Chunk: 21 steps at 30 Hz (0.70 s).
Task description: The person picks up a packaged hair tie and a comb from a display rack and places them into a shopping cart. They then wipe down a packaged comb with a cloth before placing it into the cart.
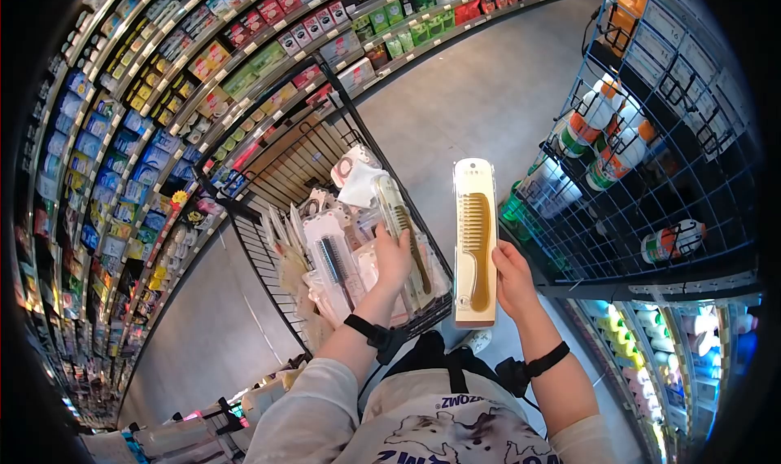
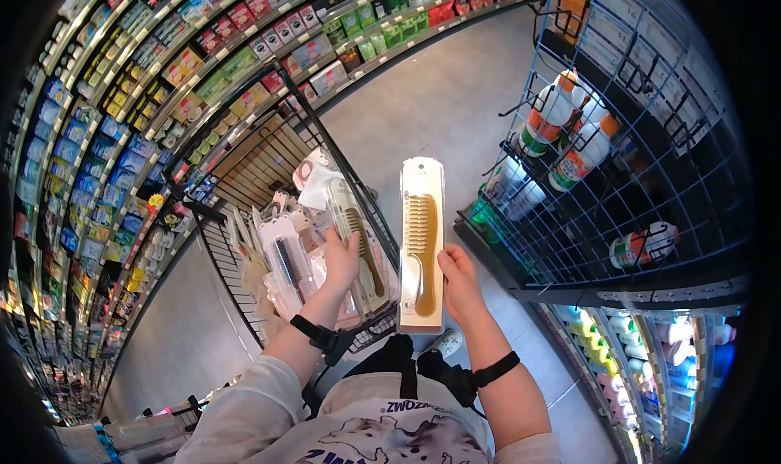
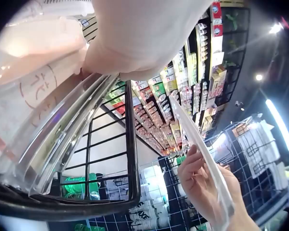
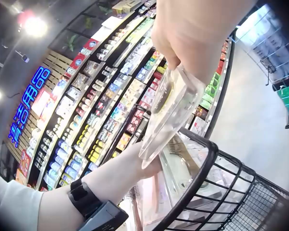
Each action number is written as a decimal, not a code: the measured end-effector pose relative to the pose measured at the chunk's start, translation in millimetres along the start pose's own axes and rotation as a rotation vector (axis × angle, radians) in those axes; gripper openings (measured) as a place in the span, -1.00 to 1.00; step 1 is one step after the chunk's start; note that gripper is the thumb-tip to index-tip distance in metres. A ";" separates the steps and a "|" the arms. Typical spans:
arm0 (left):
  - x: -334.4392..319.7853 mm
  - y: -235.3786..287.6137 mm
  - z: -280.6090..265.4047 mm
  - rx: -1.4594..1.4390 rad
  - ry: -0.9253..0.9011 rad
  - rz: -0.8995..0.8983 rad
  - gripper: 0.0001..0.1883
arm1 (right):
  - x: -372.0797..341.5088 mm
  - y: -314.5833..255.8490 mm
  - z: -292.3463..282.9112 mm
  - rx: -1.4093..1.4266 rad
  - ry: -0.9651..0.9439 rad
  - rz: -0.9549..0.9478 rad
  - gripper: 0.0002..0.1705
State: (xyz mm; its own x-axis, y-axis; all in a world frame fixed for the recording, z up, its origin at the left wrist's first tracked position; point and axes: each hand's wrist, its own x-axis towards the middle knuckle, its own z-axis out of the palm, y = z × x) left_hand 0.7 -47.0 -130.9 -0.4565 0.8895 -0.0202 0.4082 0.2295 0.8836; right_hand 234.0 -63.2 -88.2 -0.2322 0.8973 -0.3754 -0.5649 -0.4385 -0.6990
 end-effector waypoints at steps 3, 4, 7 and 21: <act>-9.1 17.9 -2.6 0.154 0.015 0.108 -0.46 | -11.5 -5.7 -8.8 0.004 0.045 0.021 -0.78; -14.3 21.8 -3.0 0.312 0.057 0.172 -0.40 | -14.3 -5.1 -14.7 0.015 0.060 0.009 -0.78; -29.1 34.9 -9.1 0.563 0.061 0.393 -0.25 | -23.9 -0.5 -42.2 0.006 0.036 -0.031 -0.80; -132.9 26.2 229.8 -0.577 -0.931 -0.308 -0.73 | -60.3 18.0 -220.6 -0.127 0.324 -0.200 -0.60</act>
State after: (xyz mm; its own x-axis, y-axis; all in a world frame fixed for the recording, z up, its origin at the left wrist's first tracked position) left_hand 253.7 -68.4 -212.6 0.3884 0.8298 -0.4006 -0.1547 0.4873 0.8594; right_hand 412.6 -136.2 -212.4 0.1457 0.9123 -0.3827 -0.4668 -0.2776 -0.8397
